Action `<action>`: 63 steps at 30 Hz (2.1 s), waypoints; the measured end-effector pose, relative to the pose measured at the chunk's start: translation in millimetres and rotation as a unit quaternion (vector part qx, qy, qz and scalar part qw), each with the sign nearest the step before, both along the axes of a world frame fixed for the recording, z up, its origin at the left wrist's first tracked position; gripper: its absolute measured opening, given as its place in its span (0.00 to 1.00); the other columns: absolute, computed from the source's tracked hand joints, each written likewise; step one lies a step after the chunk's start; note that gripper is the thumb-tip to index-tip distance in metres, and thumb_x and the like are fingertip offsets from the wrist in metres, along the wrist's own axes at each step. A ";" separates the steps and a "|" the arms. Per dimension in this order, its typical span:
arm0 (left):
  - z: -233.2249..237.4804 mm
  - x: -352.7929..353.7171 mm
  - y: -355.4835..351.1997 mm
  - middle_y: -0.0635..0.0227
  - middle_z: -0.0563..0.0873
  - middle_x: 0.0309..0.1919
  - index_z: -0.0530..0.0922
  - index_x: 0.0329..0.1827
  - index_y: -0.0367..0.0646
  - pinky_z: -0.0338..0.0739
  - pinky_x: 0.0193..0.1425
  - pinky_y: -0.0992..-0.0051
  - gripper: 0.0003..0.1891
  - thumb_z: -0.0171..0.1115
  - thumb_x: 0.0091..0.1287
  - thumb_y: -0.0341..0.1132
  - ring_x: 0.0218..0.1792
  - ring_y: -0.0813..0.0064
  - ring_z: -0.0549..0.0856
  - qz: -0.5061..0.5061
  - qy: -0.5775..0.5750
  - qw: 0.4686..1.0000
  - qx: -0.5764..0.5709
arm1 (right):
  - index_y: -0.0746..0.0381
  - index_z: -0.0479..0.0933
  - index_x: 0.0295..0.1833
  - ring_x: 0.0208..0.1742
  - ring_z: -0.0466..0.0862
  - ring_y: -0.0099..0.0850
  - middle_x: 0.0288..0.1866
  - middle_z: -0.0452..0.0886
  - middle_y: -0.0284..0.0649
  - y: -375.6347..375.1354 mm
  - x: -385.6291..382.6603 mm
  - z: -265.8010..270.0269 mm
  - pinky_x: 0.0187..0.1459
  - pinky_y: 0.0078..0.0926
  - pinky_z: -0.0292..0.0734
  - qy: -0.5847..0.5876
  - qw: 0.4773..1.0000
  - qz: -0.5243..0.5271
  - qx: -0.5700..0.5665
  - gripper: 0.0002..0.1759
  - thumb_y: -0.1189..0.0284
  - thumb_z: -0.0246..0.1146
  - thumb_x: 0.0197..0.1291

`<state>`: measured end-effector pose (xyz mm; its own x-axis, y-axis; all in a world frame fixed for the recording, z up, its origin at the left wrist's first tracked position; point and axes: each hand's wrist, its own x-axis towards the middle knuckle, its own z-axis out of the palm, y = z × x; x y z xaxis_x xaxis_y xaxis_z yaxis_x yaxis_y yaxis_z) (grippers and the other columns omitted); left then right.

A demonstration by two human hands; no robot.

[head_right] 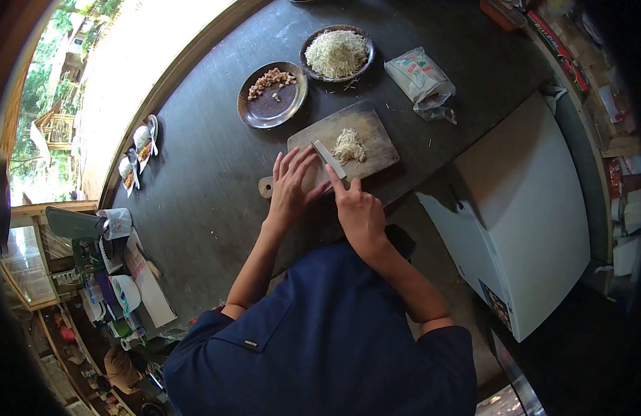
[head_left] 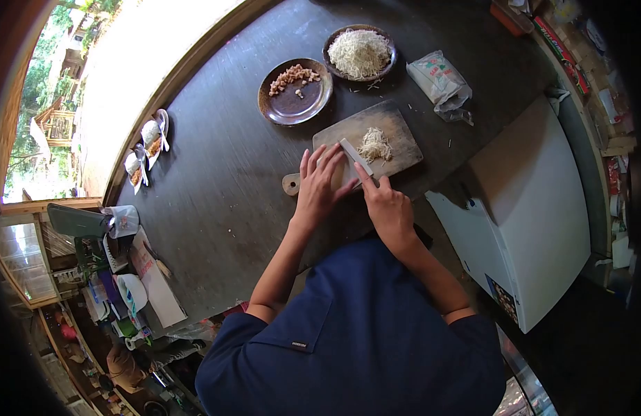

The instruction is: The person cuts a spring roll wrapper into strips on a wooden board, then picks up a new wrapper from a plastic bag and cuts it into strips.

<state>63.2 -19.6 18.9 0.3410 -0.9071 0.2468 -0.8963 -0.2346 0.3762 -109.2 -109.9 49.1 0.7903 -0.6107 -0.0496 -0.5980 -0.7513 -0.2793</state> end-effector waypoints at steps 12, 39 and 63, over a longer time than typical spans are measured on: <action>-3.0 34.8 -30.5 0.73 0.89 0.64 0.72 0.81 0.52 0.55 0.90 0.50 0.33 0.67 0.72 0.29 0.77 0.63 0.77 -0.039 0.069 0.994 -0.075 | 0.39 0.63 0.89 0.33 0.93 0.39 0.42 0.81 0.44 3.6 0.2 3.3 0.37 0.36 0.92 0.026 0.999 0.005 -0.022 0.40 0.77 0.58 0.74; -10.6 37.2 -29.3 0.72 0.89 0.64 0.81 0.71 0.52 0.58 0.89 0.52 0.24 0.69 0.71 0.32 0.76 0.65 0.79 -0.036 0.021 0.996 -0.080 | 0.38 0.65 0.88 0.30 0.91 0.40 0.39 0.79 0.42 17.6 -49.8 13.9 0.35 0.37 0.91 0.034 0.999 -0.008 -0.015 0.41 0.77 0.60 0.72; -11.9 22.6 -11.4 0.70 0.93 0.52 0.89 0.59 0.48 0.76 0.71 0.61 0.17 0.76 0.68 0.31 0.63 0.65 0.87 0.058 0.026 0.988 -0.141 | 0.32 0.68 0.85 0.28 0.90 0.43 0.37 0.79 0.41 14.7 -34.8 8.1 0.32 0.42 0.90 -0.093 0.995 -0.036 0.011 0.33 0.61 0.64 0.78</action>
